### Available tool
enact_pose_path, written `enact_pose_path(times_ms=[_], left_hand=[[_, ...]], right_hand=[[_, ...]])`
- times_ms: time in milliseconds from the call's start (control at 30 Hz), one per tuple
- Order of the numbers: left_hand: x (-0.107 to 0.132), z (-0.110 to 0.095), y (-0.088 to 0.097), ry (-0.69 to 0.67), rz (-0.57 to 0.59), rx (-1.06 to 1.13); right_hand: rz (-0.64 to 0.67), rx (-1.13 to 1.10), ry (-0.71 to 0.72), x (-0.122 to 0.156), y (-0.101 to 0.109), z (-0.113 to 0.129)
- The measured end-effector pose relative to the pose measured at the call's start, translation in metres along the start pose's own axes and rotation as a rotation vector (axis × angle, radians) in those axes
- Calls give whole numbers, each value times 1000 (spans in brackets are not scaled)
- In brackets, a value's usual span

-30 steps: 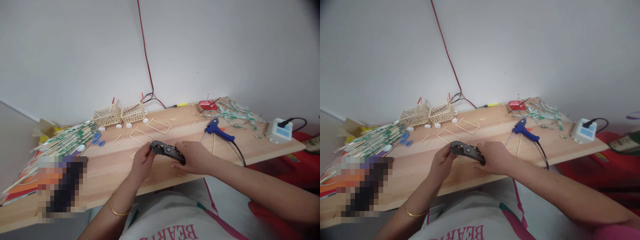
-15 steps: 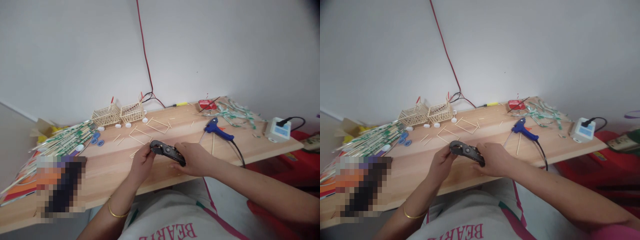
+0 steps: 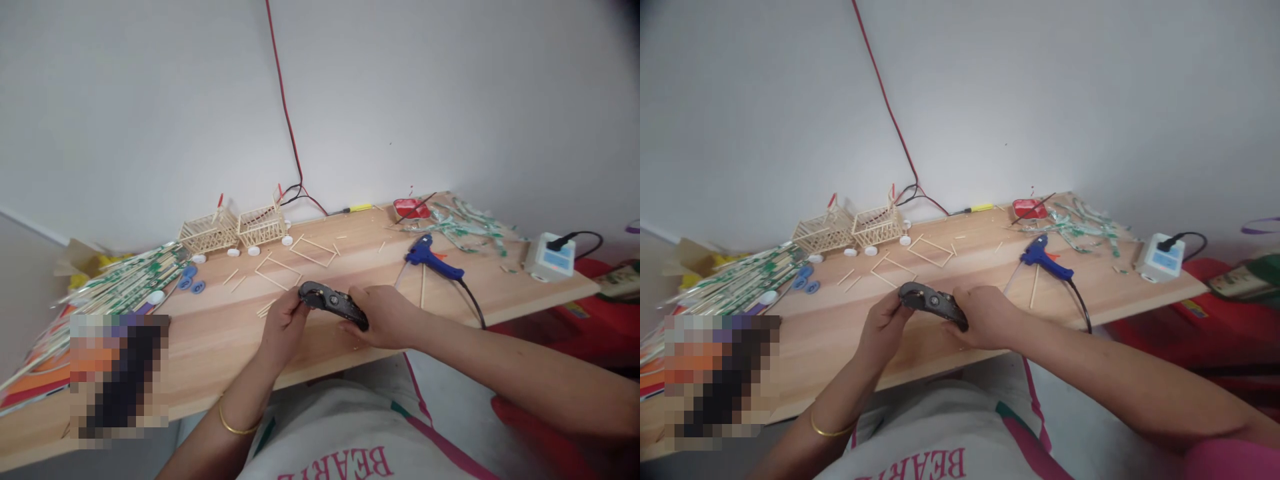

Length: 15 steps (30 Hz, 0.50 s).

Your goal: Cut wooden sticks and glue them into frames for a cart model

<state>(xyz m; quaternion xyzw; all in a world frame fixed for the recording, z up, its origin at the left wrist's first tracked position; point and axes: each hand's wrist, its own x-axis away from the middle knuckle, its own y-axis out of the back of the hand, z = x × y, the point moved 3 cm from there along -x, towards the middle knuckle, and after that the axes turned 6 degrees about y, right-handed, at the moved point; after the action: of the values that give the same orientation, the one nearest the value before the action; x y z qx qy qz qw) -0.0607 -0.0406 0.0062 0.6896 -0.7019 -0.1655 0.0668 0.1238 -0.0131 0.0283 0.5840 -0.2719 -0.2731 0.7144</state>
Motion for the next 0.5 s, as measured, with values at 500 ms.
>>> enact_pose_path(times_ms=[500], left_hand=[[-4,-1,3,77,-21,224]], right_hand=[[-154,-319,-60,0,17,-17]])
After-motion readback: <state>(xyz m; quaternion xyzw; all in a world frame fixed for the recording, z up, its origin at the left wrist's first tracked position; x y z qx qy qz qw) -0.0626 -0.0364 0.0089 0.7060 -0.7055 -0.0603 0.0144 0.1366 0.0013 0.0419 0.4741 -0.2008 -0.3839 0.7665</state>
